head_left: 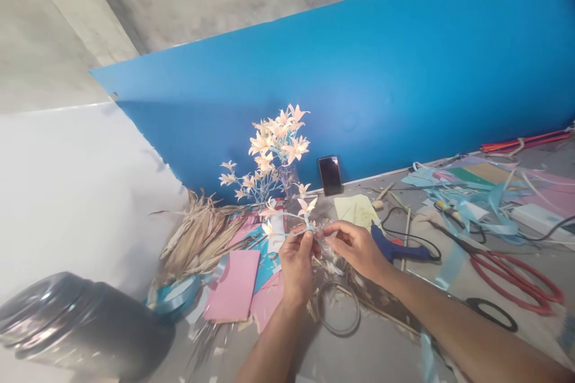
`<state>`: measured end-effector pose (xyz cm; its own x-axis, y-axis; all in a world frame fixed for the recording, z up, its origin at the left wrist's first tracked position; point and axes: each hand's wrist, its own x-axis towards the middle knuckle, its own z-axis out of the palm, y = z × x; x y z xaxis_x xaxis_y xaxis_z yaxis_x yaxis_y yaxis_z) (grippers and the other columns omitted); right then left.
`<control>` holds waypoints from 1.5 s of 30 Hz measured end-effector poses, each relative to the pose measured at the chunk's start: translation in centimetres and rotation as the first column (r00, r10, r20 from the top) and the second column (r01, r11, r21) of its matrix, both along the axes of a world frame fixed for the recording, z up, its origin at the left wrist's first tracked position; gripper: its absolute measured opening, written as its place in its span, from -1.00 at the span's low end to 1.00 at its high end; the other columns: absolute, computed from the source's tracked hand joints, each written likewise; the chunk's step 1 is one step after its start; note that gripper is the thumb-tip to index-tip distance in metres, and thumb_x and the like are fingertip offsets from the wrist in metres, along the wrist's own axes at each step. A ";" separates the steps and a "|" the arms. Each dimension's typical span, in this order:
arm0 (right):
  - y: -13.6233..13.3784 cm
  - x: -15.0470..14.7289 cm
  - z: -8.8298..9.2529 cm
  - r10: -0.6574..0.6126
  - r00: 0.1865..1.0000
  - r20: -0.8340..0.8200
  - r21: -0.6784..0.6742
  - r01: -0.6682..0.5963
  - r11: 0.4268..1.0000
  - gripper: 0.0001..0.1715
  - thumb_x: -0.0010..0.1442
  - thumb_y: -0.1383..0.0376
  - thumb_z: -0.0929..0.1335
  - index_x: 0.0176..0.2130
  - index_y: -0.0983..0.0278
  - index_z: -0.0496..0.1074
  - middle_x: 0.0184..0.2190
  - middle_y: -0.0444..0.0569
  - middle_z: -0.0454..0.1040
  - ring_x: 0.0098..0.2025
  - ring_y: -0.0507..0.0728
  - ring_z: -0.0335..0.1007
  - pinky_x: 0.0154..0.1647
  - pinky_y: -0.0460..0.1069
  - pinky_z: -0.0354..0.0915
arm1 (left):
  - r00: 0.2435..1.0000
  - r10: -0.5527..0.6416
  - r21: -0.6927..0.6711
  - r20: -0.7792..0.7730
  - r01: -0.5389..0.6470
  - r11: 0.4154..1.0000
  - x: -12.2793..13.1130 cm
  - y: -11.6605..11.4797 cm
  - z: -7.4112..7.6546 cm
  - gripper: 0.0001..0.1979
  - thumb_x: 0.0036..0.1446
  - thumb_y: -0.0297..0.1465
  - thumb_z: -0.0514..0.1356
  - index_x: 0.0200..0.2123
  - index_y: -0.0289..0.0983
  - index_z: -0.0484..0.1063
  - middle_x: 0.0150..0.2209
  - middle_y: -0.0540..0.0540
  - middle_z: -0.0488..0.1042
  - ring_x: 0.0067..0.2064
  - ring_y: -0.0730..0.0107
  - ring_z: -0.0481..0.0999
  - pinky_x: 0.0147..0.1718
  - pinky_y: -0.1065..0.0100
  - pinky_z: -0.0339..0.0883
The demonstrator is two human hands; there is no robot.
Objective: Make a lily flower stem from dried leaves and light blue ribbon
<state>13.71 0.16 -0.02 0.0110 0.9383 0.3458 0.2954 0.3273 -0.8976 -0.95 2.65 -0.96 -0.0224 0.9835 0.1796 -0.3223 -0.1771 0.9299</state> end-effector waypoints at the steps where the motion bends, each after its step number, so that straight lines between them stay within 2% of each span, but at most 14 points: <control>1: 0.0 0.0 0.3 0.001 0.999 -0.045 -0.005 -0.001 1.000 -0.69 0.16 0.15 0.34 -0.18 0.30 0.50 -0.42 -0.06 0.51 -0.47 0.05 0.33 -0.46 -0.08 0.22 | 0.999 -0.031 0.001 0.011 0.031 1.000 0.2 -0.1 0.0 -0.69 0.02 -0.20 0.34 -0.27 -0.31 0.44 -0.48 0.01 0.47 -0.54 0.53 0.37 -0.53 0.45 0.24; 4: 0.4 -0.2 0.7 0.050 0.986 -0.156 -0.014 -0.052 0.999 -0.69 0.13 0.13 0.37 -0.23 0.30 0.50 -0.42 -0.09 0.50 -0.47 0.04 0.32 -0.45 -0.08 0.22 | 0.996 -0.083 0.008 0.028 0.083 0.997 0.6 -0.6 -0.1 -0.69 0.02 -0.22 0.35 -0.28 -0.30 0.42 -0.51 0.06 0.41 -0.55 0.56 0.35 -0.54 0.47 0.23; 8: 1.1 -0.2 0.6 0.105 0.957 -0.271 -0.030 -0.118 0.993 -0.76 0.09 0.16 0.40 -0.42 0.30 0.45 -0.50 -0.12 0.45 -0.43 0.04 0.33 -0.38 -0.07 0.24 | 0.992 -0.115 -0.036 0.047 0.116 0.993 0.9 -1.1 0.1 -0.70 0.00 -0.23 0.37 -0.30 -0.30 0.41 -0.56 0.08 0.39 -0.59 0.59 0.32 -0.59 0.50 0.15; 12: 1.3 0.0 0.5 0.148 0.904 -0.401 -0.128 -0.215 0.968 -0.69 0.05 0.13 0.43 -0.52 0.31 0.39 -0.61 -0.19 0.34 -0.57 -0.05 0.12 -0.55 -0.11 0.06 | 0.955 -0.222 -0.113 0.197 0.247 0.962 0.8 -1.0 0.2 -0.68 -0.09 -0.30 0.43 -0.33 -0.28 0.40 -0.54 0.08 0.42 -0.60 0.63 0.30 -0.58 0.52 0.14; 15: 1.3 0.2 0.4 0.195 0.821 -0.536 -0.202 -0.349 0.915 -0.66 -0.02 0.14 0.48 -0.52 0.32 0.37 -0.60 -0.17 0.37 -0.62 -0.10 0.00 -0.63 -0.13 -0.08 | 0.928 -0.279 -0.140 0.247 0.320 0.937 0.6 -0.9 0.1 -0.68 -0.11 -0.34 0.45 -0.34 -0.28 0.41 -0.55 0.08 0.43 -0.61 0.65 0.28 -0.58 0.54 0.14; 20: 1.1 0.6 0.2 0.214 0.643 -0.736 -0.276 -0.573 0.772 -0.67 -0.10 0.23 0.54 -0.50 0.34 0.37 -0.57 -0.16 0.40 -0.64 -0.15 -0.05 -0.66 -0.18 -0.18 | 0.864 -0.409 -0.119 0.295 0.458 0.881 0.6 -0.8 0.1 -0.69 -0.09 -0.34 0.45 -0.29 -0.27 0.45 -0.59 0.11 0.40 -0.65 0.69 0.22 -0.54 0.52 0.16; 22: 1.1 0.8 0.2 0.204 0.614 -0.762 -0.290 -0.606 0.740 -0.69 -0.11 0.27 0.54 -0.45 0.34 0.39 -0.57 -0.17 0.40 -0.64 -0.17 -0.06 -0.66 -0.20 -0.19 | 0.841 -0.460 -0.133 0.285 0.510 0.850 0.6 -0.9 0.2 -0.68 -0.09 -0.33 0.45 -0.27 -0.29 0.49 -0.59 0.10 0.39 -0.65 0.70 0.20 -0.55 0.52 0.14; 25: 1.0 1.2 0.1 0.184 0.602 -0.777 -0.314 -0.624 0.715 -0.62 -0.13 0.28 0.57 -0.40 0.32 0.36 -0.58 -0.17 0.42 -0.65 -0.18 -0.07 -0.66 -0.21 -0.22 | 0.822 -0.507 -0.158 0.259 0.554 0.818 0.5 -1.0 0.5 -0.70 -0.11 -0.30 0.46 -0.34 -0.34 0.52 -0.59 0.08 0.38 -0.64 0.68 0.21 -0.54 0.50 0.14; 28: 1.1 1.6 0.0 0.184 0.597 -0.780 -0.340 -0.653 0.677 -0.55 -0.15 0.28 0.59 -0.40 0.30 0.31 -0.59 -0.16 0.44 -0.67 -0.18 -0.09 -0.66 -0.21 -0.24 | 0.818 -0.521 -0.177 0.246 0.566 0.805 0.4 -1.0 0.5 -0.70 -0.15 -0.30 0.48 -0.38 -0.34 0.53 -0.59 0.06 0.40 -0.63 0.65 0.23 -0.52 0.47 0.18; 32: 1.0 1.7 -0.1 0.187 0.558 -0.808 -0.344 -0.706 0.620 -0.55 -0.16 0.30 0.59 -0.38 0.30 0.32 -0.60 -0.20 0.38 -0.67 -0.18 -0.10 -0.65 -0.21 -0.25 | 0.815 -0.521 -0.192 0.253 0.570 0.799 0.4 -0.9 0.4 -0.70 -0.17 -0.33 0.49 -0.39 -0.34 0.53 -0.58 0.05 0.39 -0.63 0.69 0.16 -0.57 0.51 0.11; 34: 0.8 1.5 0.0 0.165 0.548 -0.820 -0.339 -0.696 0.633 -0.55 -0.16 0.30 0.59 -0.39 0.30 0.32 -0.60 -0.22 0.33 -0.66 -0.18 -0.11 -0.65 -0.21 -0.25 | 0.829 -0.496 -0.198 0.259 0.548 0.813 0.5 -0.8 0.4 -0.69 -0.19 -0.33 0.49 -0.39 -0.35 0.53 -0.58 0.06 0.37 -0.63 0.71 0.12 -0.59 0.53 0.07; 38: 0.3 0.9 0.1 0.187 0.563 -0.805 -0.280 -0.638 0.717 -0.60 -0.10 0.24 0.57 -0.38 0.30 0.34 -0.58 -0.21 0.31 -0.64 -0.15 -0.03 -0.66 -0.20 -0.18 | 0.842 -0.471 -0.183 0.263 0.523 0.833 0.5 -0.7 0.3 -0.69 -0.20 -0.32 0.50 -0.46 -0.34 0.48 -0.62 0.08 0.35 -0.65 0.73 0.11 -0.62 0.54 0.04; 42: 0.2 0.9 0.2 0.215 0.632 -0.745 -0.251 -0.564 0.786 -0.61 -0.07 0.16 0.55 -0.42 0.30 0.34 -0.58 -0.19 0.32 -0.61 -0.09 0.08 -0.65 -0.17 -0.08 | 0.854 -0.441 -0.184 0.275 0.497 0.848 0.2 -0.4 0.2 -0.65 -0.22 -0.31 0.51 -0.47 -0.33 0.42 -0.59 0.06 0.39 -0.65 0.71 0.15 -0.64 0.55 0.02; 45: 0.2 1.1 0.1 0.245 0.698 -0.672 -0.234 -0.515 0.825 -0.57 -0.04 0.09 0.53 -0.46 0.30 0.33 -0.60 -0.18 0.34 -0.65 -0.10 0.07 -0.66 -0.15 -0.09 | 0.883 -0.356 -0.213 0.306 0.428 0.878 -0.1 -0.2 0.4 -0.61 -0.26 -0.36 0.52 -0.46 -0.30 0.37 -0.63 0.12 0.31 -0.63 0.68 0.18 -0.65 0.56 -0.02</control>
